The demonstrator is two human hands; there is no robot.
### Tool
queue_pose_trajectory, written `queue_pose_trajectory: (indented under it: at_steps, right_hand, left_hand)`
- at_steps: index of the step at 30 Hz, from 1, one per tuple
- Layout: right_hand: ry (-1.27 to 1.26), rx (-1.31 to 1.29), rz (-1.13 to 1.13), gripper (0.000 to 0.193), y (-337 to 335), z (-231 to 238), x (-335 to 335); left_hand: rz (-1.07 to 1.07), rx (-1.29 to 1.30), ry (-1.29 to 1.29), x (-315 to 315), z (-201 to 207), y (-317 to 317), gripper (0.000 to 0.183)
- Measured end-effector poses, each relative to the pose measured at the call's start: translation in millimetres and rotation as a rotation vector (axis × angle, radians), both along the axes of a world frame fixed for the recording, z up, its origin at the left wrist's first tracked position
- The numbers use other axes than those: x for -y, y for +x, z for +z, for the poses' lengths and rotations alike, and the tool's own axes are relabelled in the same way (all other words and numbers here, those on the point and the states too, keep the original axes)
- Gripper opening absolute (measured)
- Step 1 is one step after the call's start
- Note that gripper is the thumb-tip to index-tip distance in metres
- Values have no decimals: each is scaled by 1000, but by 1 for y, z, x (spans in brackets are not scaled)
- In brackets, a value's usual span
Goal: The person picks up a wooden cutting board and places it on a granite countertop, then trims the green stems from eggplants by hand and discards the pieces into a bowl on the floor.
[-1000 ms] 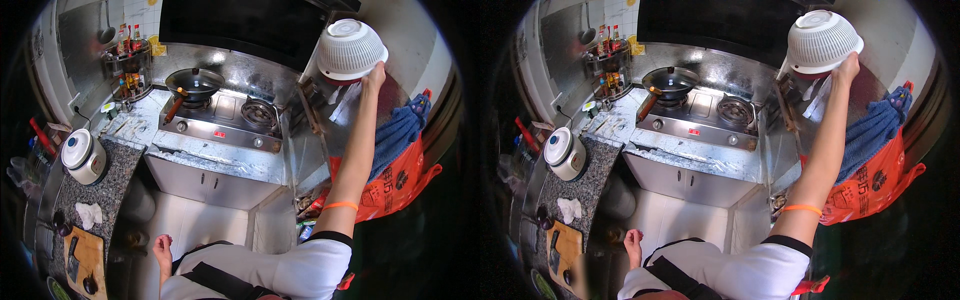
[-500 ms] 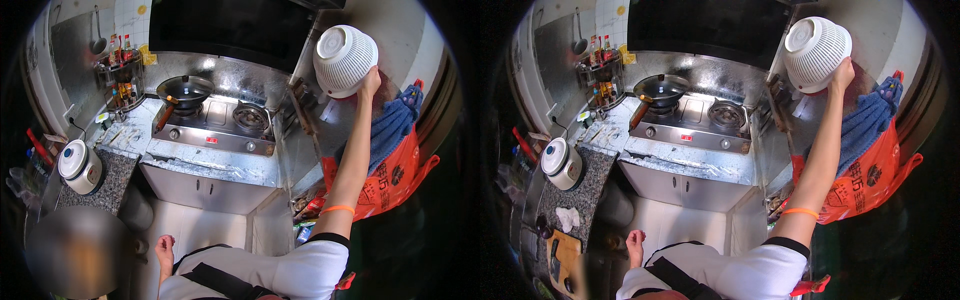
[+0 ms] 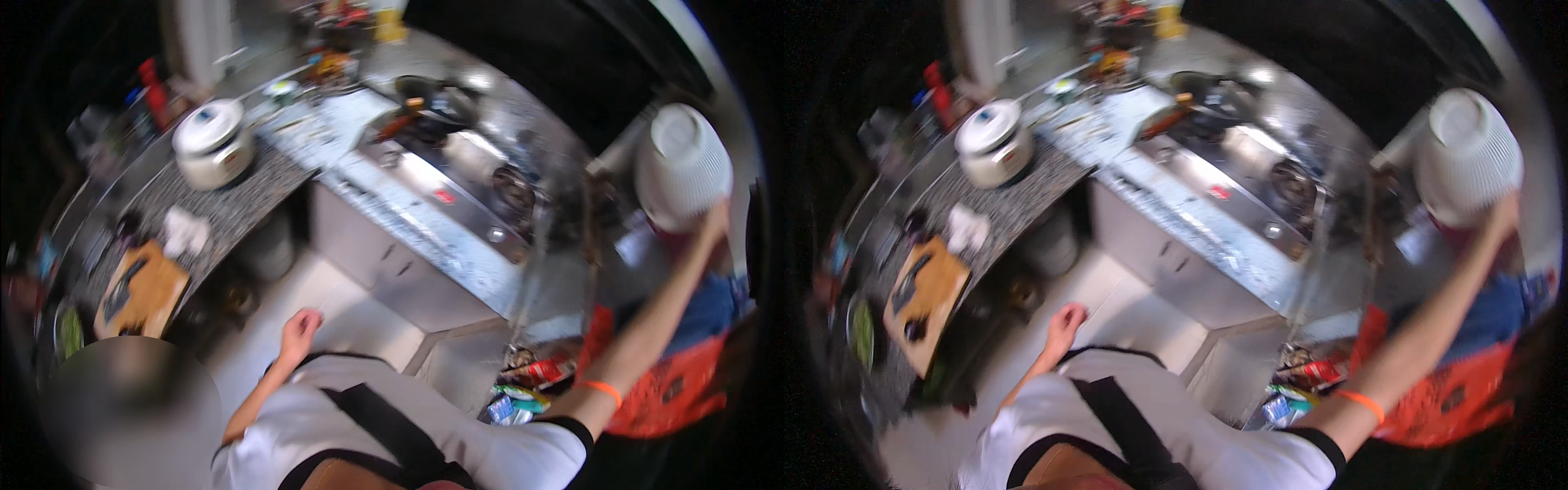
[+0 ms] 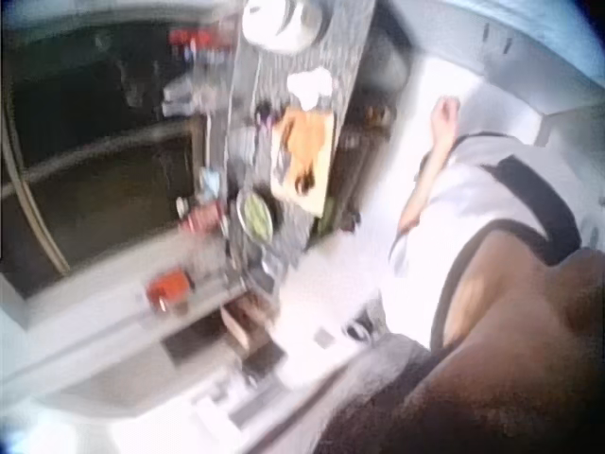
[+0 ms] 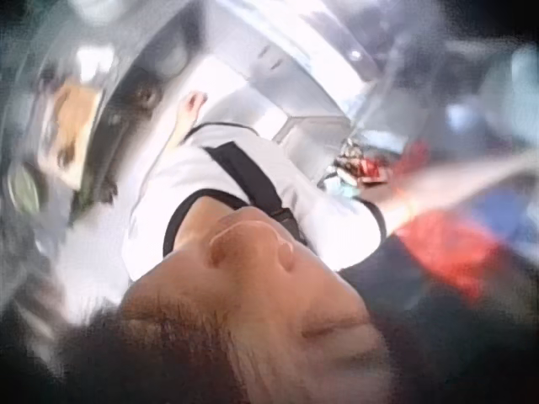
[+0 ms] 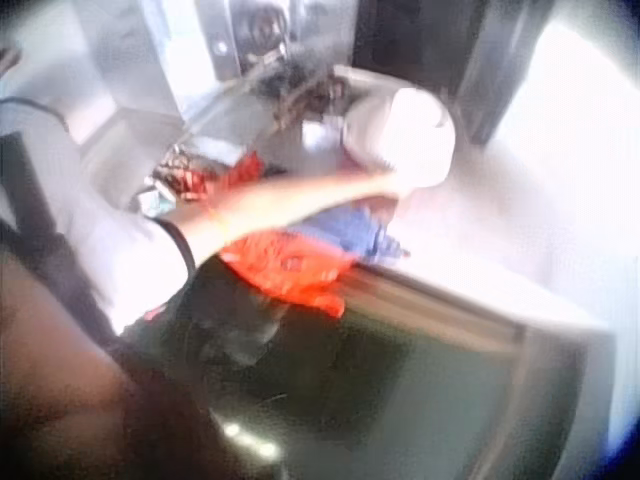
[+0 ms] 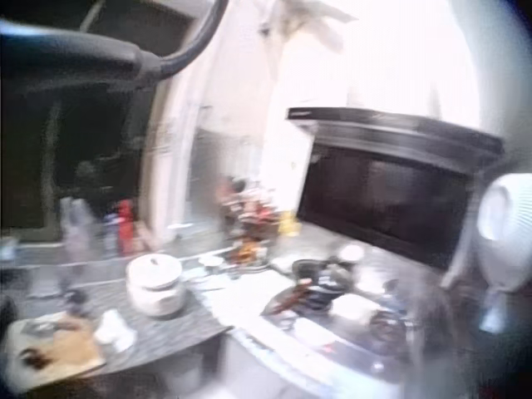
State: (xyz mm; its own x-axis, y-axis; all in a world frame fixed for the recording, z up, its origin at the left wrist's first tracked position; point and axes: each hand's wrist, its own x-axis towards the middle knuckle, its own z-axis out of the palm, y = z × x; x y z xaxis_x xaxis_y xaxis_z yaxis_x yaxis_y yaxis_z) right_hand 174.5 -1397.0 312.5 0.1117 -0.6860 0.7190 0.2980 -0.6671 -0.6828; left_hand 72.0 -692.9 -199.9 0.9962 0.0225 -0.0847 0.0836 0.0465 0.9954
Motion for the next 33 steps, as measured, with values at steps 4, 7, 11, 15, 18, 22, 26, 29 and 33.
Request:
queue_pose_trajectory:
  at_steps: [4,7,11,15,18,22,26,29,33]
  right_hand:
    - [-331,-243,-80,45,-6,-5,-48]
    - [-547,-324,31,46,-23,-7,-106]
    - [-566,-472,307,43,1,-50,-194]
    - [-865,-609,741,20,4,-138,-413]
    - [-1136,-840,905,20,7,-199,-533]
    - [-1525,-757,1305,16,-14,-281,-633]
    - [-1821,-245,1723,19,-58,-347,-718]
    - [-1910,-65,1799,18,-89,-375,-767]
    - [-1828,42,1990,19,-120,-393,-827]
  left_hand:
    - [8,2,-55,-3,-8,-11,15]
    - [-37,-54,-90,-2,-14,-19,17]
    - [-139,-299,-418,-3,3,-17,31]
    - [-390,-352,-988,-27,47,-20,60]
    - [-329,-198,-1116,-54,73,-32,73]
    - [-101,-141,-1227,-96,85,-58,81]
    - [268,-205,-1300,-149,61,-114,98]
    - [460,-172,-1201,-187,47,-164,88]
    - [653,-168,-1073,-230,54,-216,66]
